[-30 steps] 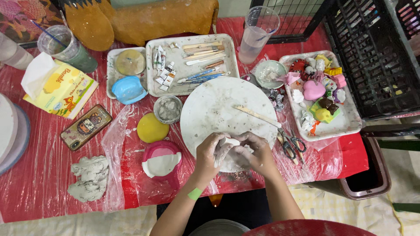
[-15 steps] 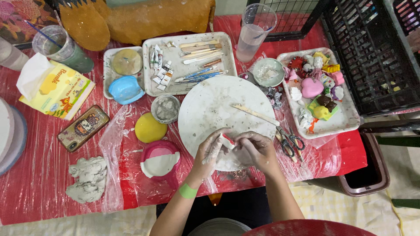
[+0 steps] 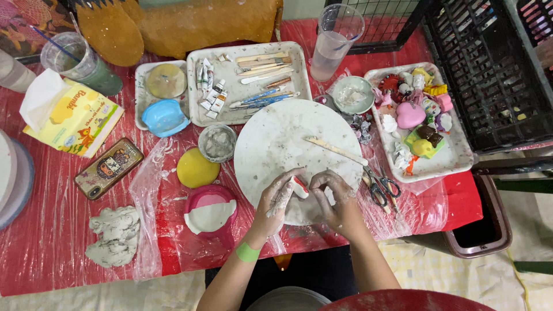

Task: The person kneads and presses gray clay inside a small bowl on a turntable, then shapes a small white clay ball by hand. They use scissors to trim a small red-and-white clay piece and continue pressing and forming the clay pieces on the work surface.

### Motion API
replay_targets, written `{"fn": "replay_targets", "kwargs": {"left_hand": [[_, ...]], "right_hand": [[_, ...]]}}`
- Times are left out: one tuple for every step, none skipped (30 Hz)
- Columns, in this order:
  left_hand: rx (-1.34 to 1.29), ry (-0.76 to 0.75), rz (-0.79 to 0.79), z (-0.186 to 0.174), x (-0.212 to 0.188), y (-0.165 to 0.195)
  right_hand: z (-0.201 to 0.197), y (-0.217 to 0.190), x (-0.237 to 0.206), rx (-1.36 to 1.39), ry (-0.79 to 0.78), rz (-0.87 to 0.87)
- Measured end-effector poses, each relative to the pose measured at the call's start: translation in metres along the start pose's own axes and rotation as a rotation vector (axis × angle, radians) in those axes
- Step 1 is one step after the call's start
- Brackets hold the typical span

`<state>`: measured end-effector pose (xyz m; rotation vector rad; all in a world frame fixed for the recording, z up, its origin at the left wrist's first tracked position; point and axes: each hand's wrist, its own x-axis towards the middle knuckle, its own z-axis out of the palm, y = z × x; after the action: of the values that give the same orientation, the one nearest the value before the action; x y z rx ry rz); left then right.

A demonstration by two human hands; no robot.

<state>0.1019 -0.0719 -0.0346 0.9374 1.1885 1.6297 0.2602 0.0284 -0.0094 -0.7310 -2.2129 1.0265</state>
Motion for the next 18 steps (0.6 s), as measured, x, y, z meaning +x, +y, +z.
{"fn": "replay_targets", "kwargs": {"left_hand": [[-0.017,-0.015,-0.004,0.0,0.0,0.0],[-0.034,-0.03,-0.007,0.001,-0.001,0.0],[-0.116,-0.037,-0.046,0.001,-0.001,-0.001],[-0.198,-0.045,-0.087,0.001,-0.001,-0.002],[-0.281,-0.052,-0.128,0.001,-0.002,-0.003],[-0.247,-0.061,-0.085,0.0,-0.001,-0.004],[-0.212,-0.069,-0.043,0.0,0.001,-0.006],[-0.176,-0.076,0.0,-0.002,0.002,-0.007],[-0.154,-0.054,-0.029,-0.004,0.001,-0.008],[-0.134,-0.032,-0.06,-0.006,0.0,-0.009],[-0.114,-0.01,-0.091,-0.007,-0.001,-0.01],[-0.129,-0.008,-0.062,-0.007,-0.002,-0.012],[-0.143,-0.007,-0.032,-0.006,-0.002,-0.014],[-0.157,-0.005,0.0,-0.005,-0.002,-0.016],[-0.195,-0.015,-0.003,-0.004,-0.001,-0.019],[-0.233,-0.023,-0.008,-0.003,-0.002,-0.022],[-0.27,-0.032,-0.01,-0.003,0.0,-0.025],[-0.33,-0.029,-0.034,-0.002,0.0,-0.027]], "right_hand": [[0.0,0.0,0.0,0.0,0.019,-0.012],[0.001,0.001,0.0,0.0,0.037,-0.026],[0.0,0.003,0.001,-0.001,0.055,-0.038],[-0.001,0.005,0.0,0.027,0.072,-0.037],[-0.003,0.01,0.001,0.054,0.088,-0.036],[-0.008,0.015,0.001,0.08,0.104,-0.035],[-0.014,0.022,0.002,0.01,0.168,-0.038],[-0.023,0.03,0.004,-0.06,0.231,-0.042],[-0.034,0.04,0.007,-0.129,0.295,-0.047],[-0.046,0.051,0.012,-0.105,0.391,0.182],[-0.058,0.063,0.017,-0.081,0.483,0.413],[-0.071,0.075,0.022,-0.329,0.475,0.27],[-0.082,0.085,0.028,-0.573,0.457,0.121],[-0.089,0.093,0.031,-0.628,0.465,0.13],[-0.094,0.098,0.034,-0.683,0.473,0.138],[-0.094,0.099,0.035,-0.737,0.478,0.148],[-0.092,0.097,0.033,-0.644,0.472,0.158],[-0.085,0.091,0.03,-0.553,0.462,0.167]]}}
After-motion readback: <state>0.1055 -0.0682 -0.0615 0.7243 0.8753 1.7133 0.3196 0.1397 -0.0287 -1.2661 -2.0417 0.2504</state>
